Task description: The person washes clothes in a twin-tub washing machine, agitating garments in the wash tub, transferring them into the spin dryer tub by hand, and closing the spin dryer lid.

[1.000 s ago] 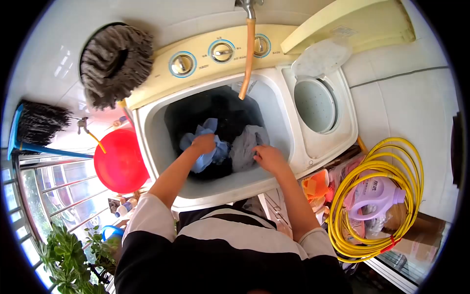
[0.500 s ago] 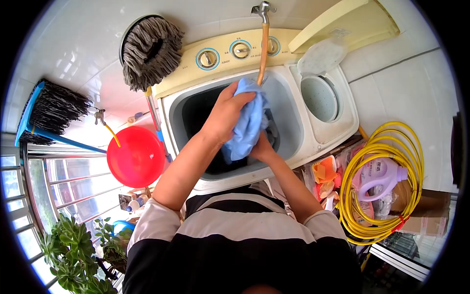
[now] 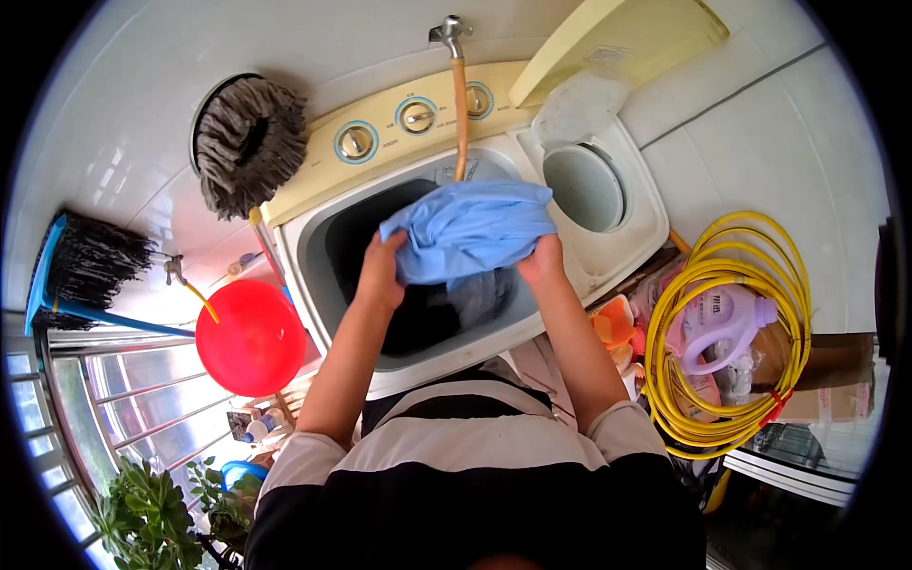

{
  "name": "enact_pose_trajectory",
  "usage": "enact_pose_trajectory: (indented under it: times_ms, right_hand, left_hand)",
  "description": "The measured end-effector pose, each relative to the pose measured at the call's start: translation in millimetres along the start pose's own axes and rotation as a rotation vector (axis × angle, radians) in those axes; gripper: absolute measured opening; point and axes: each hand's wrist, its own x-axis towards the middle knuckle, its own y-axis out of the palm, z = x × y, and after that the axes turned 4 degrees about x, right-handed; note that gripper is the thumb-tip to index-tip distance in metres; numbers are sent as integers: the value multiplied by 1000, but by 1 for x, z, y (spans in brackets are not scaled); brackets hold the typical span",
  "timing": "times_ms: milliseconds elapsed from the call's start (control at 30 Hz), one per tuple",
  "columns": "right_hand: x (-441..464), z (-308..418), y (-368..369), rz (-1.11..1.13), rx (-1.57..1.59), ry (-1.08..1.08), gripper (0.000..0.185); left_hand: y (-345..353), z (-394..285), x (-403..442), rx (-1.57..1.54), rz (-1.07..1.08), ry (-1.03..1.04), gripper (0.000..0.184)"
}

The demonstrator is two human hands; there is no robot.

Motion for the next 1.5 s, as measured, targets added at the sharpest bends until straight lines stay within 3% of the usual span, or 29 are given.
enact_pose_trajectory:
  times_ms: [133, 167, 200, 267, 333, 400, 600, 667, 733, 833, 900, 967, 1067, 1200, 1300, 1333, 1400, 1467, 1500]
  right_hand:
    - [0, 16, 8, 42, 105, -1, 40]
    - [-1, 24, 11, 39, 102, -2, 40]
    - [-2, 34, 13, 56, 107, -10, 40]
    - [-7, 59, 24, 70, 113, -22, 41]
    - [-13, 89, 34, 47, 121, -93, 43]
    - [-4, 119, 22, 372, 221, -184, 42]
    - [-10, 226, 68, 280, 205, -484, 39]
    - [-13, 248, 82, 107, 53, -644, 35]
    - [3, 261, 59, 113, 19, -597, 33]
    - [37, 261, 20, 106, -95, -519, 32]
    - [63, 249, -8, 85, -173, -490, 32]
    - [90, 231, -38, -99, -389, -342, 32]
    - [131, 198, -92, -108, -660, -296, 33]
    - [164, 173, -128, -120, -737, -164, 35]
    - [176, 167, -149, -33, -583, 90, 45]
    - [192, 164, -180, -69, -961, -20, 62]
    - [175, 169, -170, -282, -2141, -61, 97]
    - [176, 173, -174, -117, -2058, -198, 88]
    - [171, 168, -162, -35, -1947, -193, 82]
  left_hand:
    - [9, 52, 19, 313, -139, -342, 47]
    - [12, 66, 29, 200, -111, -384, 59]
    - [20, 70, 31, 199, -109, -387, 59]
    - [38, 72, 34, -125, 268, -436, 63]
    - [67, 63, 32, -227, 362, -456, 63]
    - [106, 44, 22, -303, 659, -348, 61]
    - [225, 3, 29, -188, 703, -242, 54]
    - [249, 4, 46, -131, 750, -207, 54]
    - [252, 9, 66, 395, 447, -110, 49]
    - [208, 29, 79, 364, 359, -19, 41]
    - [162, 39, 80, 322, 385, -122, 36]
    - [124, 46, 65, 338, 252, -214, 29]
    - [53, 73, 60, 306, 31, -310, 29]
    - [-15, 91, 48, 264, -181, -347, 30]
    - [-41, 100, 43, 259, -298, -377, 29]
    - [-45, 102, 40, 246, -333, -376, 29]
    - [-48, 104, 40, 523, -300, -472, 27]
    - [-70, 121, 50, 833, -158, -492, 26]
    - [-104, 150, 66, 964, -30, -397, 27]
